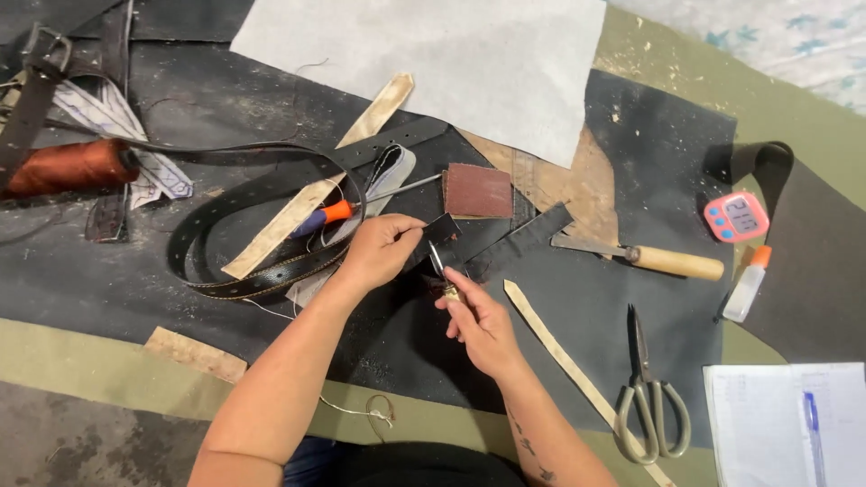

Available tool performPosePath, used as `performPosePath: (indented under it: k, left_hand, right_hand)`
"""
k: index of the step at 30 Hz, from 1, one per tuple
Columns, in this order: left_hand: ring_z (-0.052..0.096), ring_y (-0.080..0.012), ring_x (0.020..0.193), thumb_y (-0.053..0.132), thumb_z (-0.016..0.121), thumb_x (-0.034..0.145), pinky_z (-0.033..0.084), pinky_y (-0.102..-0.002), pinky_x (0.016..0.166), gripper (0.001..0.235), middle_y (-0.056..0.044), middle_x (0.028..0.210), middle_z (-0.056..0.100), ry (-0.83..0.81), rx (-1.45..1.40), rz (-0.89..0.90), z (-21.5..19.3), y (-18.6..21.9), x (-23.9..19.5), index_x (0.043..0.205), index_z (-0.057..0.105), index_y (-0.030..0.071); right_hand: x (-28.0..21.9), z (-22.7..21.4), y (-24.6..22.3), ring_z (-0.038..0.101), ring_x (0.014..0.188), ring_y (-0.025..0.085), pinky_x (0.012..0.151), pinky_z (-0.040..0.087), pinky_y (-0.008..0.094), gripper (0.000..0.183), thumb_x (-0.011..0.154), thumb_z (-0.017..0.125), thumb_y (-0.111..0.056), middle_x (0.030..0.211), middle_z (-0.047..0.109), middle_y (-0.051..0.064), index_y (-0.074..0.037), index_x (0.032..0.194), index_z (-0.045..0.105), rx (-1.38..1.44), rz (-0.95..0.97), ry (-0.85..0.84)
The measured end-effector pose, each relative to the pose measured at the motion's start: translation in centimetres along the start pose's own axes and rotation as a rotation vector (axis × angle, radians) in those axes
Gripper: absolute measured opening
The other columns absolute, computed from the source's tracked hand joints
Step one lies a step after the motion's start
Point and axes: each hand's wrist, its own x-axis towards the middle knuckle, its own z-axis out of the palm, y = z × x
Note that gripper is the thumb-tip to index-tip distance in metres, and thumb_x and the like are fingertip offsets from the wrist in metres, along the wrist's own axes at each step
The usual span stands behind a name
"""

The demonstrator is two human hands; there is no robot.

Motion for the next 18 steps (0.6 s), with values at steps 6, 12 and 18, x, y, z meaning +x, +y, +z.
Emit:
performPosePath:
  k: [6,12,18]
  left_hand:
    - [0.071,-0.031,0.106,0.016,0.059,0.099,0.054,-0.046,0.094,0.027,-0.016,0.104,0.078,-0.007,-0.006,0.017,-0.2,-0.5,0.3,0.112,0.079,0.004]
    - [0.071,-0.0263,0.099,0.014,0.059,0.099,0.056,-0.043,0.089,0.025,-0.015,0.098,0.078,-0.052,0.024,0.053,-0.1,-0.2,0.2,0.109,0.08,0.006]
    - [0.071,-0.0337,0.102,0.012,0.058,0.098,0.055,-0.048,0.089,0.026,-0.02,0.102,0.077,-0.064,0.018,0.071,-0.2,0.2,0.1,0.111,0.078,0.002]
  right_hand:
    - [0.2,0.0,-0.2,0.066,0.055,0.014,0.045,0.055,0.023,0.043,0.1,0.056,-0.013,0.092,0.078,0.017,-0.006,0.142,0.059,-0.015,0.024,-0.02]
    - [0.1,0.1,-0.3,0.065,0.055,0.013,0.044,0.054,0.023,0.042,0.1,0.057,-0.013,0.091,0.077,0.017,-0.006,0.141,0.06,-0.049,0.018,0.007]
    - [0.2,-0.1,-0.1,0.065,0.056,0.014,0.045,0.054,0.024,0.043,0.1,0.056,-0.013,0.091,0.076,0.018,-0.005,0.142,0.059,-0.062,0.034,0.027]
